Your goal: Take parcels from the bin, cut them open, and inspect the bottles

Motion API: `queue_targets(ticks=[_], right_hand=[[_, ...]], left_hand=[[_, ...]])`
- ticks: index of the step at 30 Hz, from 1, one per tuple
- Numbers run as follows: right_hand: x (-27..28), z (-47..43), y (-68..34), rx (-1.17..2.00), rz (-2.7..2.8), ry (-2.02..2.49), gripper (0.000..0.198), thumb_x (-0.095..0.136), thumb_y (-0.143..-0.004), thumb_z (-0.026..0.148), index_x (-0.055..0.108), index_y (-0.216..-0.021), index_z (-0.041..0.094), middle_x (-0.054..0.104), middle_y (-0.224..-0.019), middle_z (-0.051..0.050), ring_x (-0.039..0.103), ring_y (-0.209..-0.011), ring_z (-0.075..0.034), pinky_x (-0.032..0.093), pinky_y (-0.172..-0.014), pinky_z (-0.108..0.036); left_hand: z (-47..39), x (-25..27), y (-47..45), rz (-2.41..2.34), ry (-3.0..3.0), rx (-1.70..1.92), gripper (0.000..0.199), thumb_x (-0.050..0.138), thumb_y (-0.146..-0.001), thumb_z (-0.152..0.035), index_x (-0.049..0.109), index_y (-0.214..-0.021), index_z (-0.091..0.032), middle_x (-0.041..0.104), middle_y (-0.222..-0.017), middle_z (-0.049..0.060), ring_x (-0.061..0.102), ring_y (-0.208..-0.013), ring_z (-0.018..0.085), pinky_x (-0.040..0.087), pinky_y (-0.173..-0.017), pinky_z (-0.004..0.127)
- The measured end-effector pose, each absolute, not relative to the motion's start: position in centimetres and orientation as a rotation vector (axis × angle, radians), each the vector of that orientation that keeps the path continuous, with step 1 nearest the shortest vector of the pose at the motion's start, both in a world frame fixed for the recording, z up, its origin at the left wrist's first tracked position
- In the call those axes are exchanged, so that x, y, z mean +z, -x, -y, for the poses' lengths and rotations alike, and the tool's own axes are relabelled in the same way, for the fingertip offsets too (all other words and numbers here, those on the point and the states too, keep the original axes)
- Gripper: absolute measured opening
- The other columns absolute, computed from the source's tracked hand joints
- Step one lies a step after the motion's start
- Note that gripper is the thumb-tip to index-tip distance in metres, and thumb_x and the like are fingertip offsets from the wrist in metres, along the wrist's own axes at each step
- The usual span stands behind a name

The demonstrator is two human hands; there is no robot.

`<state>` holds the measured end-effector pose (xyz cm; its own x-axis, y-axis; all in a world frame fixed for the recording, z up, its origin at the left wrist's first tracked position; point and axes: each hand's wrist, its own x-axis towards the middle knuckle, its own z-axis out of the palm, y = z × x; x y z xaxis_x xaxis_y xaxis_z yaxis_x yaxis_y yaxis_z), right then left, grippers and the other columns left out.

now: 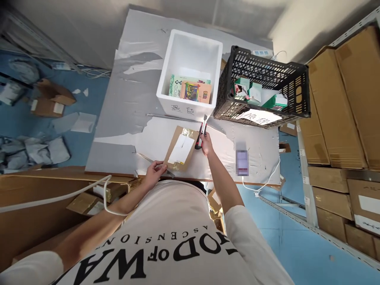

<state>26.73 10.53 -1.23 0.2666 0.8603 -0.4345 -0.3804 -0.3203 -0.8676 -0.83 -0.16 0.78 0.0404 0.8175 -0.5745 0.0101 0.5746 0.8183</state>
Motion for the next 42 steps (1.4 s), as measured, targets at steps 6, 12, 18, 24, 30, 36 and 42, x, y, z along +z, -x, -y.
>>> queue_targets(ticks=[6,12,18,24,30,36,42], right_hand=[[-1.6,-12.2,-25.2,1.351,0.565,1.465,0.031,0.065,-0.076,0.043,0.051,-0.096,0.025,0.063,-0.089,0.005,0.060,-0.083,-0.012,0.052,-0.077,-0.027],[0.5,-8.3,-25.5,1.312,0.518,1.432,0.036,0.068,-0.076,0.045,0.047,-0.098,0.026,0.065,-0.111,0.002,0.063,-0.071,-0.010,0.055,-0.062,-0.027],[2.9,1.1,-24.4,1.422,0.232,1.401,0.035,0.074,-0.074,0.043,0.056,-0.094,0.023,0.068,-0.095,0.000,0.061,-0.062,-0.009,0.054,-0.055,-0.025],[4.2,5.2,-21.8,1.735,-0.202,1.319,0.045,0.081,-0.069,0.040,0.056,-0.106,0.033,0.068,-0.116,0.001,0.070,-0.087,-0.022,0.061,-0.064,-0.042],[3.4,4.6,-20.5,1.734,-0.235,1.282,0.040,0.079,-0.071,0.043,0.056,-0.103,0.034,0.072,-0.108,0.000,0.072,-0.089,-0.024,0.060,-0.076,-0.046],[3.0,4.1,-21.3,1.653,-0.112,1.280,0.042,0.079,-0.070,0.045,0.053,-0.101,0.032,0.074,-0.096,0.001,0.071,-0.079,-0.020,0.060,-0.079,-0.046],[3.8,-1.3,-25.7,1.498,0.124,1.256,0.037,0.073,-0.076,0.046,0.052,-0.101,0.029,0.071,-0.110,-0.001,0.069,-0.093,-0.017,0.057,-0.086,-0.040]], left_hand=[[-0.2,0.5,1.3,-1.451,-0.853,0.601,0.054,0.073,-0.064,-0.064,0.058,-0.092,-0.021,0.070,-0.104,0.007,0.068,-0.073,0.018,0.055,-0.067,0.035],[-2.4,-0.2,2.6,-1.557,-1.058,0.497,0.057,0.078,-0.060,-0.055,0.059,-0.101,-0.020,0.067,-0.111,0.013,0.064,-0.106,0.029,0.052,-0.086,0.042],[-11.1,0.9,1.6,-1.442,-1.147,0.578,0.063,0.067,-0.076,-0.053,0.053,-0.127,-0.019,0.050,-0.142,0.016,0.057,-0.120,0.028,0.044,-0.102,0.044],[-19.2,1.2,-0.7,-1.195,-1.305,0.579,0.062,0.070,-0.075,-0.051,0.058,-0.128,-0.023,0.050,-0.145,0.011,0.046,-0.133,0.032,0.038,-0.108,0.045],[-19.4,-0.3,-1.6,-1.129,-1.225,0.540,0.057,0.072,-0.070,-0.055,0.063,-0.114,-0.019,0.064,-0.121,0.011,0.063,-0.102,0.025,0.049,-0.094,0.042],[-18.1,0.6,-0.7,-1.211,-1.165,0.654,0.050,0.073,-0.069,-0.052,0.063,-0.106,-0.019,0.064,-0.115,0.009,0.064,-0.089,0.019,0.053,-0.087,0.040],[-14.5,2.4,1.6,-1.435,-1.032,0.856,0.047,0.070,-0.071,-0.053,0.058,-0.099,-0.018,0.063,-0.110,0.007,0.063,-0.080,0.014,0.055,-0.080,0.037]])
